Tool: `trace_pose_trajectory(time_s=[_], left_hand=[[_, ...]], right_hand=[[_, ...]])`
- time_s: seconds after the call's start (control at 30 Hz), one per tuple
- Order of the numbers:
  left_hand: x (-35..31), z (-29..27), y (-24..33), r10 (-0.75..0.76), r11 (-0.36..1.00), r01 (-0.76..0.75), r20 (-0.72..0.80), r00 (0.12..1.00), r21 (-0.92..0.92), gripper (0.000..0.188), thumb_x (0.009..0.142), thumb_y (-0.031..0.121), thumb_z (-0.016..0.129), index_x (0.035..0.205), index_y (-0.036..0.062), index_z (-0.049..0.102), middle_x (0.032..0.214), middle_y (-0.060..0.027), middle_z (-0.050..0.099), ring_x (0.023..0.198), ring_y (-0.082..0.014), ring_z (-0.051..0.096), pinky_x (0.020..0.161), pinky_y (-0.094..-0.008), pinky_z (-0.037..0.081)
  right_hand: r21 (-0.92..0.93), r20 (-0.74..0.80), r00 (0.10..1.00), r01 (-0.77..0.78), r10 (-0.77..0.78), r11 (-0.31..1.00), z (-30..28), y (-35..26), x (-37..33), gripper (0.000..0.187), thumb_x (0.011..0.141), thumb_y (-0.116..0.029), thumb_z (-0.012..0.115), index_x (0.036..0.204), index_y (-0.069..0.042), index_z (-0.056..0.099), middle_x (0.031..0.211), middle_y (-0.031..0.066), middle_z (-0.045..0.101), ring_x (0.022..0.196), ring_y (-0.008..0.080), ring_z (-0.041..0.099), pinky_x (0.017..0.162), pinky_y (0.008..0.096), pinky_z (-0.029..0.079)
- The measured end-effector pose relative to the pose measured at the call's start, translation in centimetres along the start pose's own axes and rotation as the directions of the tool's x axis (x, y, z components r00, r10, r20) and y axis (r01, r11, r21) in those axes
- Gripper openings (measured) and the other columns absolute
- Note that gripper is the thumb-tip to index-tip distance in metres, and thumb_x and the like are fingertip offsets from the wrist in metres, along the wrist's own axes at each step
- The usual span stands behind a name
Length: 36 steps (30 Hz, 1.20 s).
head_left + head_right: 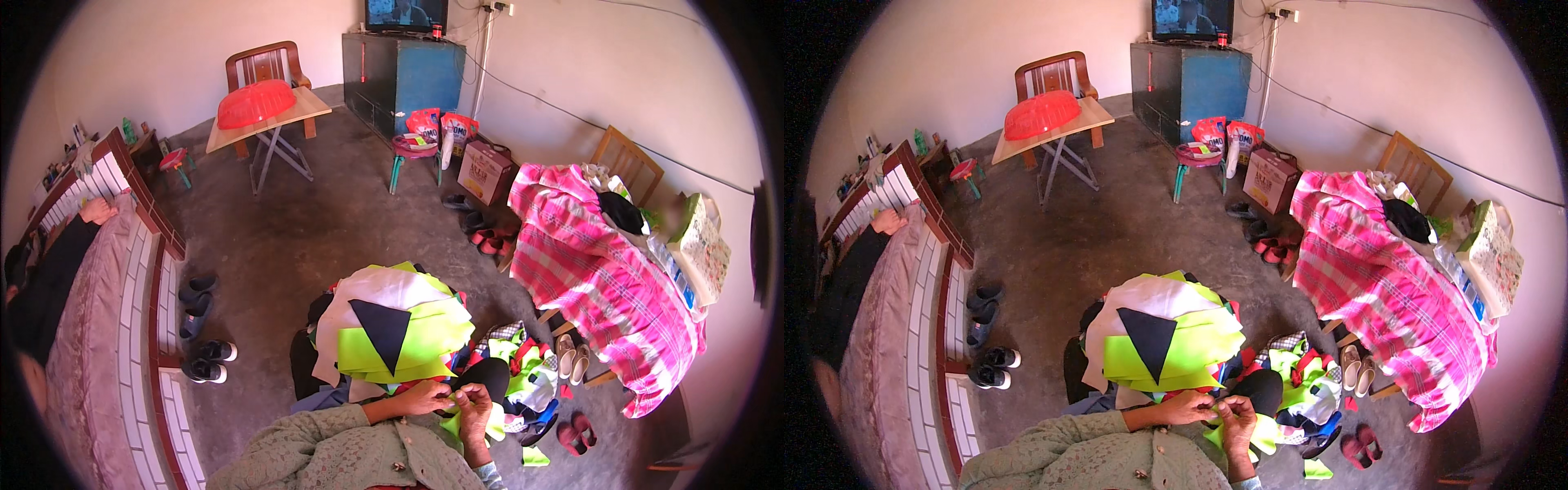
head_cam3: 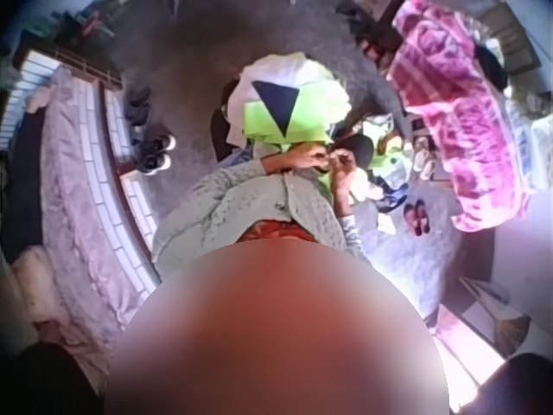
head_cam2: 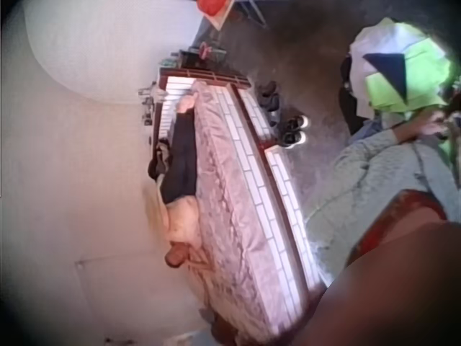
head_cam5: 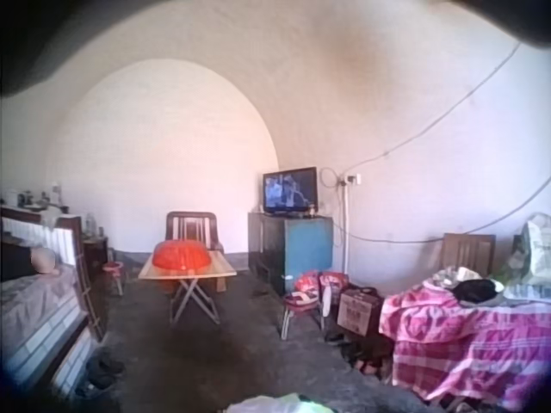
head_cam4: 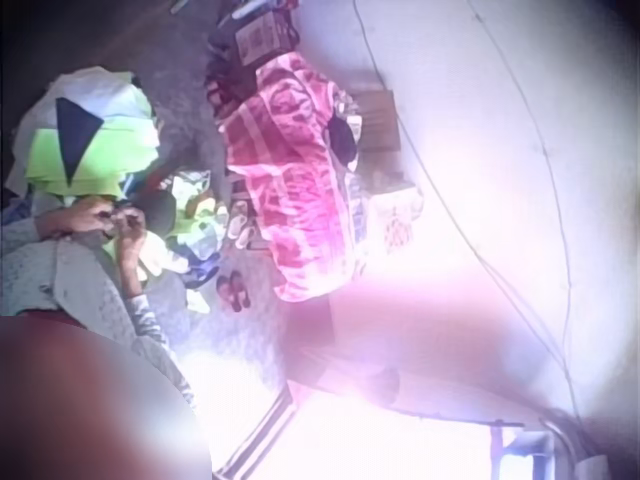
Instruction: The person sits on the floor and sorts through a pile of colorful fabric pieces, picking up and examining individual sheets of neon green, white, and black material. They handle the pieces one at a time, occasionally stacking them on their lap.
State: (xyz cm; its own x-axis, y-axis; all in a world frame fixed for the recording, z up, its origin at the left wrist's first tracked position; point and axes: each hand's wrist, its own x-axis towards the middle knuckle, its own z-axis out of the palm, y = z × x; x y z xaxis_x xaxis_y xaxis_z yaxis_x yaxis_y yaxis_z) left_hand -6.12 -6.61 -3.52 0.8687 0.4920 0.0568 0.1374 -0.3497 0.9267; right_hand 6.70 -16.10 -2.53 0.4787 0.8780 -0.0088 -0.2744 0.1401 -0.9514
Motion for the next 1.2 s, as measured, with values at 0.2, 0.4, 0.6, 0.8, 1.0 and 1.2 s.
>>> trace_pose_trajectory(time_s=[0.2,0.4,0.6,0.8,1.0,1.2], left_hand=[[0.1,0.0,0.5,-0.087,0.917,0.034,-0.117,0.989,-0.398,0.022,0.090,0.018,0.056,0.078,-0.0001,0.052,0.062,-0.0012,0.049,0.057,-0.0083,0.051,0.050,-0.0257,0.039],[0.0,-0.8,0.1,-0.199,0.868,0.183,0.016,0.980,-0.462,0.019,0.093,0.019,0.051,0.091,-0.0002,0.052,0.074,-0.0002,0.051,0.066,-0.0065,0.051,0.058,-0.0233,0.043],[-0.1,-1.3,-0.9,-0.188,0.841,0.124,-0.069,0.980,-0.526,0.018,0.093,0.019,0.051,0.088,0.0025,0.053,0.071,0.0033,0.045,0.064,-0.0045,0.045,0.056,-0.0225,0.039],[-0.8,-3.1,1.1,-0.291,0.616,0.136,-0.063,0.955,-0.776,0.019,0.093,0.025,0.051,0.091,0.0067,0.054,0.074,0.0043,0.048,0.061,-0.0049,0.046,0.056,-0.0206,0.038],[-1.0,-3.6,3.6,-0.334,0.406,0.093,-0.053,0.941,-0.909,0.017,0.094,0.026,0.049,0.093,0.0092,0.051,0.080,0.0019,0.056,0.066,-0.0060,0.055,0.060,-0.0219,0.046],[-1.3,-4.0,3.9,-0.280,0.329,0.042,-0.055,0.958,-0.943,0.019,0.094,0.025,0.049,0.102,0.0078,0.052,0.090,-0.0022,0.061,0.078,-0.0108,0.062,0.069,-0.0263,0.052]], right_hand=[[-0.108,0.168,0.979,-0.096,0.113,0.990,-1.0,-0.6,0.0,0.026,0.076,-0.008,0.073,0.095,-0.003,0.056,0.091,0.0018,0.062,0.081,0.0089,0.055,0.076,0.0229,0.043],[-0.222,0.215,0.965,-0.104,0.153,0.970,-1.5,-0.7,-0.1,0.026,0.073,-0.009,0.075,0.093,-0.003,0.060,0.086,-0.0008,0.060,0.075,0.0055,0.052,0.065,0.0210,0.040],[-0.262,0.252,0.907,-0.273,0.339,0.926,-2.8,-1.0,-0.1,0.020,0.074,-0.009,0.074,0.088,-0.002,0.062,0.080,-0.0002,0.061,0.066,0.0052,0.052,0.059,0.0210,0.041],[-0.323,0.226,0.887,-0.322,0.403,0.890,-4.4,-1.3,-0.4,0.033,0.072,-0.009,0.075,0.101,0.001,0.063,0.089,0.0047,0.065,0.076,0.0105,0.059,0.071,0.0236,0.047],[-0.203,0.188,0.918,-0.313,0.351,0.928,-4.3,-0.4,-0.6,0.037,0.074,-0.010,0.073,0.107,0.001,0.061,0.097,0.0057,0.065,0.085,0.0128,0.060,0.078,0.0276,0.047],[-0.009,0.168,0.961,-0.220,0.219,0.975,-3.6,0.5,-0.6,0.039,0.078,-0.008,0.070,0.114,-0.001,0.057,0.104,0.0041,0.064,0.091,0.0119,0.058,0.083,0.0279,0.046]])
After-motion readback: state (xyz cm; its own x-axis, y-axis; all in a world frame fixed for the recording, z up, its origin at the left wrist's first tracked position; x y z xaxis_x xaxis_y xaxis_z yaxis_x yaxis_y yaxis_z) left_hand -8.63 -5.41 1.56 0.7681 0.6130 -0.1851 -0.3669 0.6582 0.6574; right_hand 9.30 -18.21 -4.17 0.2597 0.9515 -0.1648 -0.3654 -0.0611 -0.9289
